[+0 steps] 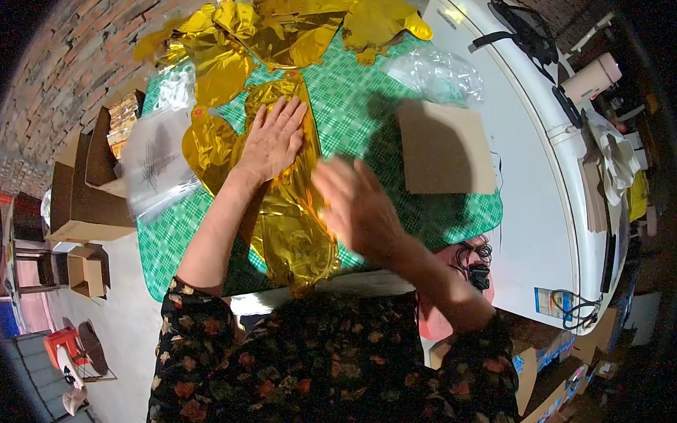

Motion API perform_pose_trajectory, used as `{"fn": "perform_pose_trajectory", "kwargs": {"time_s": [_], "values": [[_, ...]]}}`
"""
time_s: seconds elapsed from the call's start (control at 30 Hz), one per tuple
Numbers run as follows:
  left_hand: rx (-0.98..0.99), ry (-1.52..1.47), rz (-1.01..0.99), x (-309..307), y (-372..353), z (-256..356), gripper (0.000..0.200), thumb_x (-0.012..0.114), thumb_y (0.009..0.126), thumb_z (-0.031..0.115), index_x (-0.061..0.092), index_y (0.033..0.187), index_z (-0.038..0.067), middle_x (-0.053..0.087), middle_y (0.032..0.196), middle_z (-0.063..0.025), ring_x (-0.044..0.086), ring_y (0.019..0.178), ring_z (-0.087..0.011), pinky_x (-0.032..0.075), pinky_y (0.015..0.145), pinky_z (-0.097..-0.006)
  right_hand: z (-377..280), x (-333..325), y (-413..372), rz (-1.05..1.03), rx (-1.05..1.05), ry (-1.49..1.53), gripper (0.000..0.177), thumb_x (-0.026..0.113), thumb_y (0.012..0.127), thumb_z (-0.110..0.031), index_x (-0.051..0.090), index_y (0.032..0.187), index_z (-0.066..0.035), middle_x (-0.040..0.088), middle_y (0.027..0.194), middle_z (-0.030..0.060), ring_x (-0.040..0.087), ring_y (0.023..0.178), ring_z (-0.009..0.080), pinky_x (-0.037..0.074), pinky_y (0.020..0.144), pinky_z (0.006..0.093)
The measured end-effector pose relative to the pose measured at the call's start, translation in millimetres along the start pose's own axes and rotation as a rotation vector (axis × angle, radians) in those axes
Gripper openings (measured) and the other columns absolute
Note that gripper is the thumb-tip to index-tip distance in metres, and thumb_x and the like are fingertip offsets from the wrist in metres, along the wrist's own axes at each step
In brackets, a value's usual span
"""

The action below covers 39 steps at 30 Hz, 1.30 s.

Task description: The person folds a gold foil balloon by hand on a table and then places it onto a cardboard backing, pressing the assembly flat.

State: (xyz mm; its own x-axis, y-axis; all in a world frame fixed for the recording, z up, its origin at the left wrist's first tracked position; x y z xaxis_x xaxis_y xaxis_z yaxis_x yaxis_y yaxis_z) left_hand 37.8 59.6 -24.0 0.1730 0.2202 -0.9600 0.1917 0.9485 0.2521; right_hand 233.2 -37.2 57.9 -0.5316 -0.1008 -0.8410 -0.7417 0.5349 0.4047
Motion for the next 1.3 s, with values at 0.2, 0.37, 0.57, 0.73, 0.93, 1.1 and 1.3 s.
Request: {"fn": "perform_pose_trajectory", "kwargs": {"time_s": [0.2,0.37,0.57,0.73,0.93,1.1,1.3], "values": [[0.006,0.037,-0.007,-3,1,1,0.063,0.036,0.113,0.034,0.031,0.171,0.012,0.032,0.177,-0.0107,0.024,0.165,-0.0317,0.014,0.135,-0.0533,74,55,50,0.092,-0.065,-0.323,0.058,0.077,0.095,-0.026,0.063,0.145,0.001,0.055,0.159,0.0146,0.045,0.151,0.0361,0.027,0.123,0.0659],[0.005,-0.027,0.049,-6,-2,1,0.064,0.038,0.113,0.035,0.03,0.171,0.01,0.031,0.177,-0.0119,0.024,0.165,-0.0325,0.015,0.135,-0.0526,77,63,48,0.101,-0.086,-0.331,0.057,0.074,0.098,-0.028,0.063,0.145,0.002,0.056,0.159,0.0152,0.045,0.151,0.0396,0.025,0.122,0.0692],[0.026,-0.232,0.28,-22,-5,-2,0.062,0.051,0.11,0.028,0.038,0.166,0.006,0.038,0.171,-0.0178,0.03,0.161,-0.0383,0.025,0.133,-0.0512,75,58,50,0.1,-0.077,-0.3,0.055,0.072,0.098,-0.027,0.063,0.145,0.002,0.056,0.159,0.0163,0.045,0.15,0.0422,0.026,0.121,0.0717],[0.092,-0.232,0.345,-48,-14,4,0.055,0.058,0.108,0.024,0.051,0.157,0.002,0.051,0.161,-0.0218,0.04,0.156,-0.0412,0.031,0.129,-0.0523,73,59,48,0.101,-0.101,-0.32,0.053,0.071,0.098,-0.025,0.064,0.144,0.002,0.056,0.159,0.0159,0.045,0.151,0.0424,0.026,0.121,0.0714],[0.107,-0.145,0.188,-44,-34,31,0.062,0.057,0.109,0.038,0.049,0.158,0.0,0.047,0.165,-0.0235,0.038,0.157,-0.0413,0.028,0.131,-0.0532,77,63,47,0.09,-0.084,-0.355,0.053,0.069,0.098,-0.025,0.064,0.146,-0.004,0.056,0.159,0.0147,0.045,0.15,0.0432,0.024,0.122,0.068],[0.018,0.005,0.138,-20,-53,27,0.073,0.045,0.112,0.055,0.043,0.164,0.003,0.039,0.171,-0.0229,0.03,0.161,-0.0425,0.02,0.133,-0.0581,78,63,47,0.102,-0.09,-0.344,0.055,0.069,0.099,-0.025,0.062,0.151,-0.008,0.057,0.16,0.0133,0.046,0.15,0.043,0.024,0.123,0.0665],[-0.041,0.089,0.108,-15,-53,27,0.071,0.042,0.112,0.056,0.043,0.165,0.009,0.036,0.172,-0.0213,0.026,0.161,-0.0478,0.018,0.132,-0.0612,79,63,47,0.101,-0.103,-0.351,0.055,0.069,0.1,-0.025,0.063,0.152,-0.01,0.06,0.157,0.0129,0.048,0.148,0.042,0.025,0.122,0.0649]]}}
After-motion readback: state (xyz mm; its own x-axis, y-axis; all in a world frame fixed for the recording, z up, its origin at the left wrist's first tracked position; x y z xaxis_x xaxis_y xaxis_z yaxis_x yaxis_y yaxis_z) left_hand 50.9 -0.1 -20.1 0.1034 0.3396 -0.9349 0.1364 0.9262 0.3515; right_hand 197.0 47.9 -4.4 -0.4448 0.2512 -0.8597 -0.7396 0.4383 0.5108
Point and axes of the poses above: each hand's wrist, its own y-axis towards the middle knuckle, its own x-axis out of the palm, z = x × y, the point moved 7 cm from there along y, towards the middle knuckle
